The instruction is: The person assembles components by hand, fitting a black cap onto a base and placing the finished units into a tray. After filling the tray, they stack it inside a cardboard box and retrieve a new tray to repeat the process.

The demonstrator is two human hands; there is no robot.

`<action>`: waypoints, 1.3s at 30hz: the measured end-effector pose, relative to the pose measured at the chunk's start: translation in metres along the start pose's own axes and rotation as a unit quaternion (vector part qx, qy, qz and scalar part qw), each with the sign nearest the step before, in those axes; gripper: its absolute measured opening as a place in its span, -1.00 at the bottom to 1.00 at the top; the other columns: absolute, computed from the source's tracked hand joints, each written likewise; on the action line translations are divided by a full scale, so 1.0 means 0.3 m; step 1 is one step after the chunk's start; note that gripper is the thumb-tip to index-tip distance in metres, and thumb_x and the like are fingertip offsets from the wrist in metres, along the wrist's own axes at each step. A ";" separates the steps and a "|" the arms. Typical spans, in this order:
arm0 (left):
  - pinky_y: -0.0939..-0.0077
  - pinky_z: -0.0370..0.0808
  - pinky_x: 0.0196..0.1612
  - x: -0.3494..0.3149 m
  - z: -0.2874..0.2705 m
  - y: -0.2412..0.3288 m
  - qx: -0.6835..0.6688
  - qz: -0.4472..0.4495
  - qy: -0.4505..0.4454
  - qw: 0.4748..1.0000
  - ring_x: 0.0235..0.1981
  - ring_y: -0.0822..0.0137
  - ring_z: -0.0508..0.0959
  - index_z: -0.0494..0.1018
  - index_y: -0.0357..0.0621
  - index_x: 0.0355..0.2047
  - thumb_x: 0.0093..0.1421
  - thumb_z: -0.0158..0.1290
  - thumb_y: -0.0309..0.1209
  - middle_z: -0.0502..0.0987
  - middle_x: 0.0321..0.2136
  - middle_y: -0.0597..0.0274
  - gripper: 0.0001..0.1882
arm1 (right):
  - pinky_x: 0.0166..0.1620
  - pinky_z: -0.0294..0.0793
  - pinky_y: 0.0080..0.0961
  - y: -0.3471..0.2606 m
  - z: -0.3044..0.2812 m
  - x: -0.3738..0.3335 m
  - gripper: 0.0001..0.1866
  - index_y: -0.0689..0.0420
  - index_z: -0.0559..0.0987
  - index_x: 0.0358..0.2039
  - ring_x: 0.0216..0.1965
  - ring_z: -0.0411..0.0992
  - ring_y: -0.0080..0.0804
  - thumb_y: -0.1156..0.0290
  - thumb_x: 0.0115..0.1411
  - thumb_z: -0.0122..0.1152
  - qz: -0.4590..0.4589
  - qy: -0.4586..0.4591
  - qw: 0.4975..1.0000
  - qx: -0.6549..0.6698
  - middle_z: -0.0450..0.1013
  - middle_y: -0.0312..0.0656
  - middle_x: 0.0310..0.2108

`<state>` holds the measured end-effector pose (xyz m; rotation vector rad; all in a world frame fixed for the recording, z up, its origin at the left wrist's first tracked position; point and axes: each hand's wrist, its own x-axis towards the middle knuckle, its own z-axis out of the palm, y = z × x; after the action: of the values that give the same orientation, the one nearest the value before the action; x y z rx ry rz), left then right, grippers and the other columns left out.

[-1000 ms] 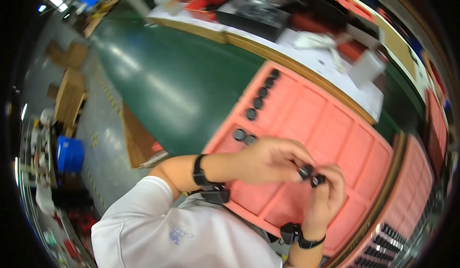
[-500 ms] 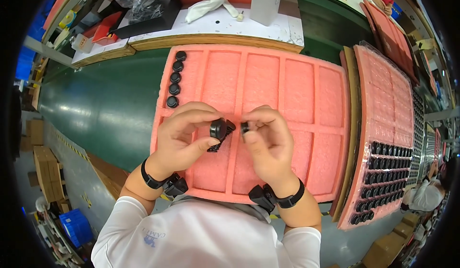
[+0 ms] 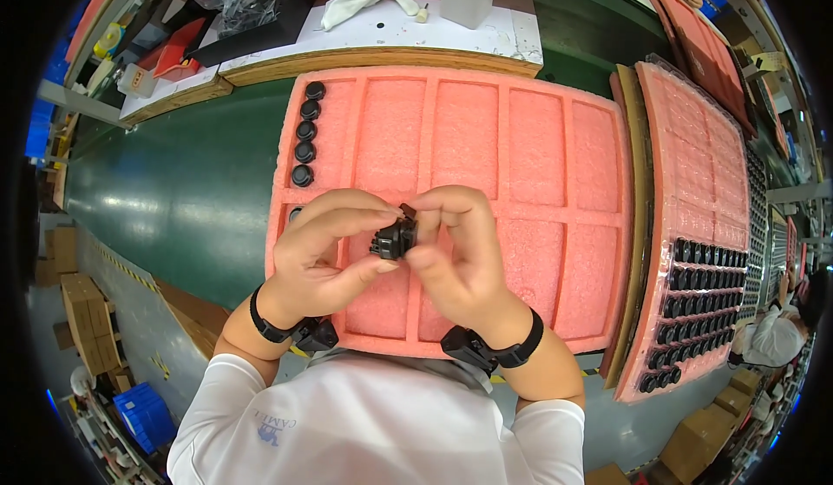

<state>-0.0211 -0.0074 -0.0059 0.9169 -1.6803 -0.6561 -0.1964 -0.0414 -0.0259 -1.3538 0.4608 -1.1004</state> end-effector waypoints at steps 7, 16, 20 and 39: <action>0.40 0.51 -0.20 -0.006 -0.006 0.006 0.007 0.011 -0.004 1.000 -0.26 0.16 0.55 0.48 -0.39 -0.20 -0.08 0.28 -0.54 0.52 -0.26 -0.03 -0.61 | -0.31 0.29 -0.66 -0.007 -0.003 0.006 -0.78 0.27 0.29 -0.09 -0.41 0.24 -0.64 0.46 0.29 -0.06 -0.067 -0.004 0.998 0.009 0.33 -0.26 -0.37; 0.39 0.50 -0.17 -0.009 -0.001 0.008 -0.004 0.004 -0.017 1.000 -0.23 0.16 0.55 0.48 -0.40 -0.19 -0.03 0.28 -0.49 0.52 -0.24 -0.05 -0.61 | -0.33 0.28 -0.67 -0.009 -0.010 -0.001 -0.77 0.28 0.27 -0.06 -0.42 0.23 -0.65 0.50 0.29 -0.08 -0.064 -0.015 0.996 -0.053 0.34 -0.25 -0.35; 0.40 0.50 -0.17 -0.004 -0.004 0.011 0.001 0.007 -0.019 1.000 -0.23 0.17 0.55 0.47 -0.40 -0.19 -0.03 0.28 -0.49 0.52 -0.25 -0.05 -0.61 | -0.34 0.27 -0.67 -0.021 0.005 -0.002 -0.76 0.28 0.27 -0.06 -0.43 0.23 -0.64 0.50 0.29 -0.06 -0.022 -0.007 1.000 0.002 0.33 -0.25 -0.37; 0.37 0.49 -0.09 -0.017 -0.008 -0.012 -0.024 0.000 0.005 1.000 -0.17 0.17 0.52 0.43 -0.43 -0.15 0.03 0.25 -0.48 0.48 -0.19 -0.07 -0.60 | -0.24 0.23 -0.61 -0.021 -0.029 0.011 -0.49 0.25 0.31 -0.09 -0.35 0.24 -0.49 0.09 0.16 0.20 -0.016 -0.033 0.995 -0.090 0.30 -0.20 -0.33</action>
<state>-0.0172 -0.0051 -0.0108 0.8850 -1.6490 -0.6893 -0.2040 -0.0479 -0.0211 -1.5557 0.5020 -1.0566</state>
